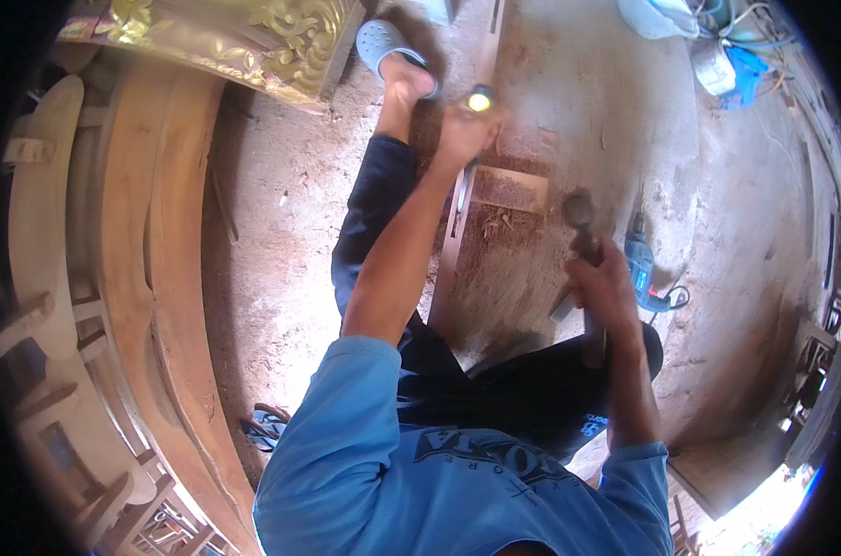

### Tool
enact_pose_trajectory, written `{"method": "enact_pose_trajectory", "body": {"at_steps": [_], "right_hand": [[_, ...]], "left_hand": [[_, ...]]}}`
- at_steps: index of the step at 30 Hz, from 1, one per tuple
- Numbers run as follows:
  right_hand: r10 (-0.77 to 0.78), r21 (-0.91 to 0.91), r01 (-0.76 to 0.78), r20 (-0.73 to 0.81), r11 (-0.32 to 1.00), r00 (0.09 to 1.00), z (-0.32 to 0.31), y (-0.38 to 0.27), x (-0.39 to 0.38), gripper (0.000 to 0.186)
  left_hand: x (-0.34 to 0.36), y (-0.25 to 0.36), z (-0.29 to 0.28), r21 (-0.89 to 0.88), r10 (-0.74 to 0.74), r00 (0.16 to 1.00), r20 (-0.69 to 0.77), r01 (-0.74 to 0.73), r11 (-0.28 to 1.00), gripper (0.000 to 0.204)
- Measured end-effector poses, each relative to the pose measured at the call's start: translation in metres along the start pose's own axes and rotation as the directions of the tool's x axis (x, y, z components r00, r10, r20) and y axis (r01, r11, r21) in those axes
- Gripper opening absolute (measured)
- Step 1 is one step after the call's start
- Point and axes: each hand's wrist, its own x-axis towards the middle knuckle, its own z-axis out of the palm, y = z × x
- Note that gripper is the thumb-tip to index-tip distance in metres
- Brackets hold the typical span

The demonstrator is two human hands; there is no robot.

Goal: The person sits on the floor and uses a chisel and mallet to carve a rectangular wooden piece. They repeatedly strike the chisel to remove wood shavings and shape the piece.

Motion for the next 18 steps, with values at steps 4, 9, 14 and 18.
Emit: {"method": "enact_pose_trajectory", "body": {"at_steps": [4,9,14,18], "right_hand": [[-0.329,-0.093,0.316,-0.278,0.944,0.902,-0.033,-0.091,0.02,0.021],[-0.658,0.058,0.739,-0.413,0.671,0.63,-0.026,-0.195,0.104,0.018],[-0.542,-0.843,0.524,0.386,0.122,0.747,0.061,-0.128,0.158,0.017],[-0.48,-0.774,0.444,0.209,0.452,0.852,0.044,-0.116,0.166,0.034]], "left_hand": [[-0.008,0.0,-0.001,0.005,-0.01,1.0,-0.017,0.01,1.0,0.026],[-0.008,-0.009,-0.002,-0.06,0.023,0.999,-0.027,-0.025,0.998,0.024],[-0.002,-0.02,0.002,-0.076,0.144,0.989,-0.04,-0.147,0.986,0.013],[-0.005,-0.027,0.003,-0.223,0.01,0.998,0.055,0.002,0.975,0.013]]}}
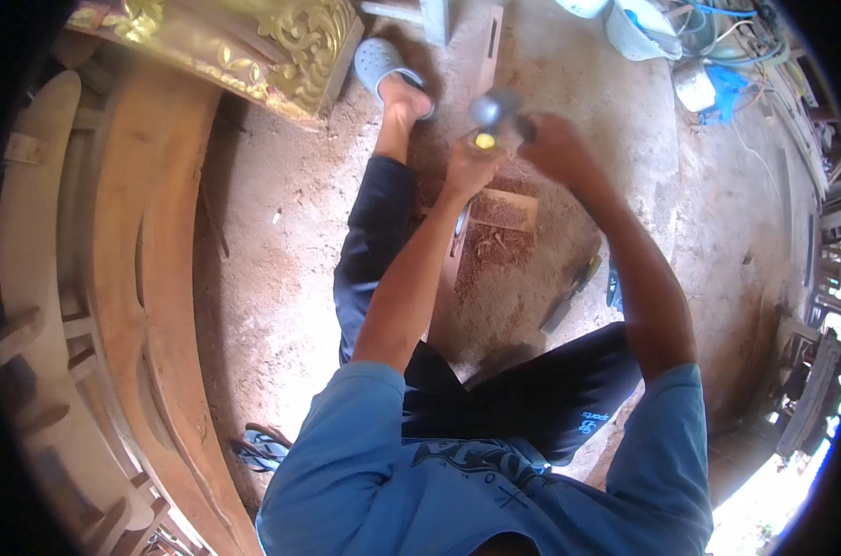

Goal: The person sits on the floor and uses a chisel and mallet to carve a rectangular wooden piece. They repeatedly strike the chisel to remove wood shavings and shape the piece.

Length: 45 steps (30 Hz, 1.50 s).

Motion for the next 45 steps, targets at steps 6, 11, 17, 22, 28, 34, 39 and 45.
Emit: {"method": "enact_pose_trajectory", "body": {"at_steps": [6,11,17,22,28,34,39,45], "right_hand": [[0.267,0.505,-0.105,-0.259,0.857,0.928,-0.015,-0.011,0.011,0.028],[0.112,0.162,-0.121,0.066,0.979,0.992,0.029,0.013,-0.038,0.027],[0.345,0.608,-0.482,0.337,0.631,0.876,0.022,0.029,-0.176,0.015],[0.423,0.649,-0.498,0.285,0.575,0.86,0.023,0.024,-0.21,0.015],[0.413,0.707,-0.471,0.271,0.527,0.869,0.024,0.035,-0.203,0.02],[0.43,0.695,-0.477,0.261,0.538,0.864,0.029,0.038,-0.203,0.026],[0.396,0.654,-0.457,0.252,0.603,0.883,0.034,0.032,-0.208,0.031],[0.356,0.637,-0.33,0.092,0.697,0.93,0.035,0.03,-0.216,0.031]], "left_hand": [[-0.004,0.001,-0.002,0.126,-0.037,0.999,-0.028,0.041,0.991,0.016],[-0.009,0.016,-0.003,0.115,-0.067,0.996,0.063,0.06,0.992,0.015],[-0.125,0.036,0.011,0.377,0.495,0.855,-0.153,-0.413,0.829,0.027],[-0.097,0.026,0.016,0.496,0.424,0.868,-0.26,-0.256,0.83,0.025],[0.006,0.009,0.017,0.616,0.12,0.95,-0.289,0.088,0.783,0.027],[-0.111,0.033,0.052,0.604,0.551,0.694,-0.463,-0.208,0.769,0.028],[0.001,0.014,0.039,0.804,0.184,0.855,-0.485,0.353,0.479,0.04],[-0.04,0.006,0.025,0.691,0.507,0.807,-0.302,-0.181,0.7,0.04]]}}
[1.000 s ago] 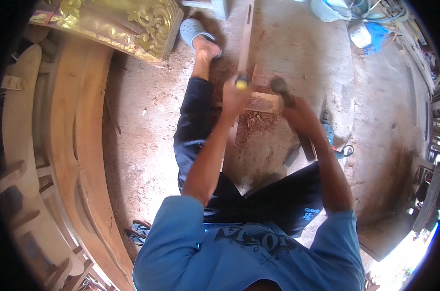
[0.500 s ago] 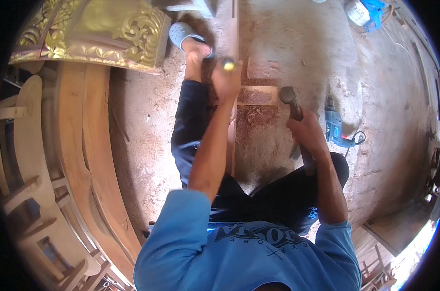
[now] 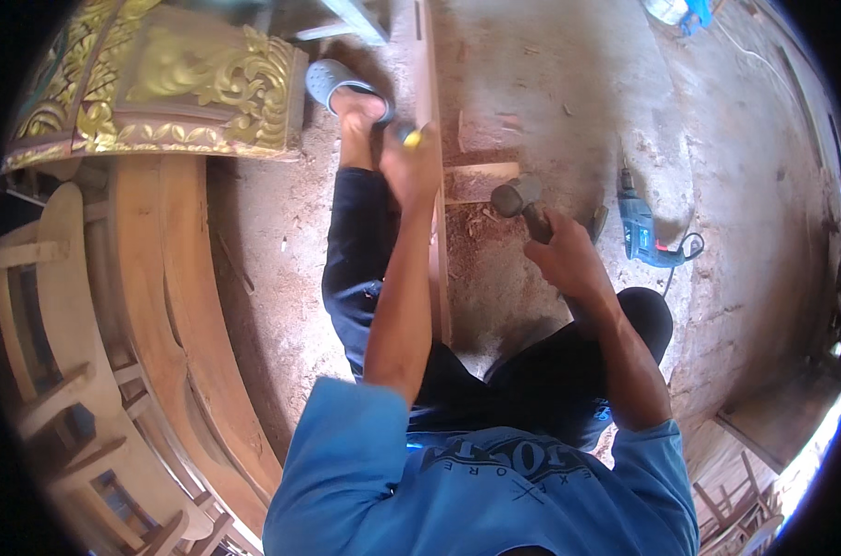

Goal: The person sits on the floor and uses a chisel and mallet to carve a rectangular wooden piece. They repeatedly strike the chisel to remove wood shavings and shape the piece.

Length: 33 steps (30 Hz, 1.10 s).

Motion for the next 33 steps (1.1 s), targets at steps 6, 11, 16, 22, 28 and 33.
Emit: {"method": "enact_pose_trajectory", "body": {"at_steps": [6,11,16,22,28,33], "right_hand": [[0.056,-0.065,-0.051,0.085,0.997,0.995,0.005,0.0,0.007,0.029],[-0.029,-0.018,0.03,0.082,0.999,0.996,0.008,-0.006,0.006,0.03],[-0.001,-0.064,0.002,0.023,0.998,1.0,0.005,0.001,0.007,0.031],[0.036,-0.13,-0.026,0.069,0.991,0.997,0.006,0.005,0.013,0.031],[0.007,-0.175,0.006,0.075,0.985,0.997,0.019,-0.008,0.01,0.03],[-0.013,-0.224,0.033,0.091,0.974,0.996,0.024,-0.005,0.006,0.033]], "left_hand": [[0.0,0.015,-0.045,-0.224,-0.288,0.873,0.394,0.396,0.891,0.02],[0.071,-0.038,0.054,0.228,-0.55,0.708,0.443,0.504,0.833,0.04],[0.049,-0.029,0.021,0.096,-0.52,0.485,0.703,0.66,0.745,0.042],[0.031,0.019,-0.085,-0.589,-0.566,0.73,0.383,0.665,0.459,0.023],[0.006,0.026,-0.109,-0.728,-0.502,0.835,0.226,0.487,0.482,0.029],[0.01,0.011,-0.112,-0.637,-0.361,0.93,0.065,0.317,0.703,0.021]]}}
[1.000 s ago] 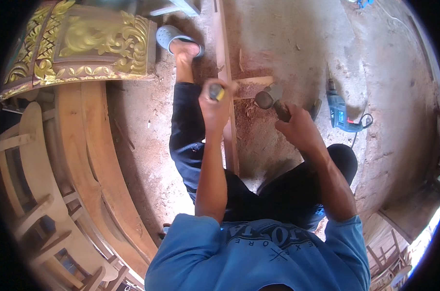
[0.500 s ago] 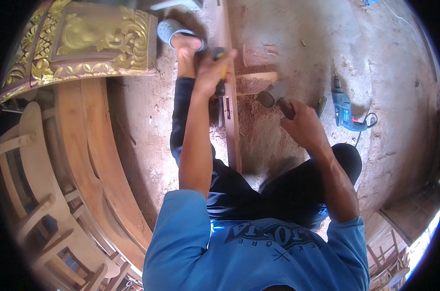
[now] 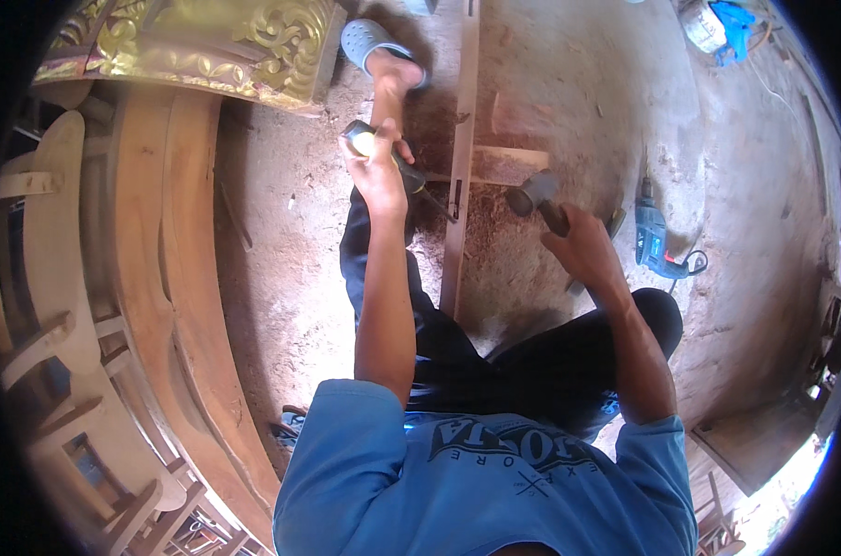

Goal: The person sits on the floor and uses a chisel and mallet to carve a rectangular wooden piece. They repeatedly strike the chisel to remove wood shavings and shape the piece.

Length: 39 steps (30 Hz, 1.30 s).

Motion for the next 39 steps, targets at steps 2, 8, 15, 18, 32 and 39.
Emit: {"method": "enact_pose_trajectory", "body": {"at_steps": [2,8,15,18,32,39], "right_hand": [[0.008,-0.029,-0.008,-0.005,1.0,1.0,0.002,0.003,0.001,0.032],[0.022,-0.021,-0.021,0.028,1.0,0.999,0.006,0.011,0.005,0.028],[0.021,-0.02,-0.02,0.036,1.0,0.999,0.009,0.014,0.01,0.03],[0.051,-0.032,-0.05,0.034,0.998,0.998,0.006,0.002,0.012,0.03],[-0.484,-0.031,0.494,-0.265,0.869,0.834,-0.047,-0.139,0.079,0.027],[0.048,0.272,-0.024,-0.084,0.962,0.995,0.065,0.003,0.051,0.024]], "left_hand": [[0.007,-0.003,-0.006,-0.124,-0.111,0.993,-0.045,0.105,0.987,0.021],[0.012,-0.027,-0.016,-0.181,-0.093,0.994,0.061,0.103,0.978,0.02],[0.011,-0.028,-0.011,-0.154,-0.1,0.99,0.103,0.115,0.981,0.017],[0.01,-0.023,0.006,0.012,-0.205,0.972,0.113,0.205,0.979,0.017],[-0.016,-0.028,0.041,0.331,-0.217,0.894,0.393,0.083,0.94,0.016],[-0.015,-0.033,0.04,0.36,-0.258,0.862,0.436,0.096,0.928,0.013]]}}
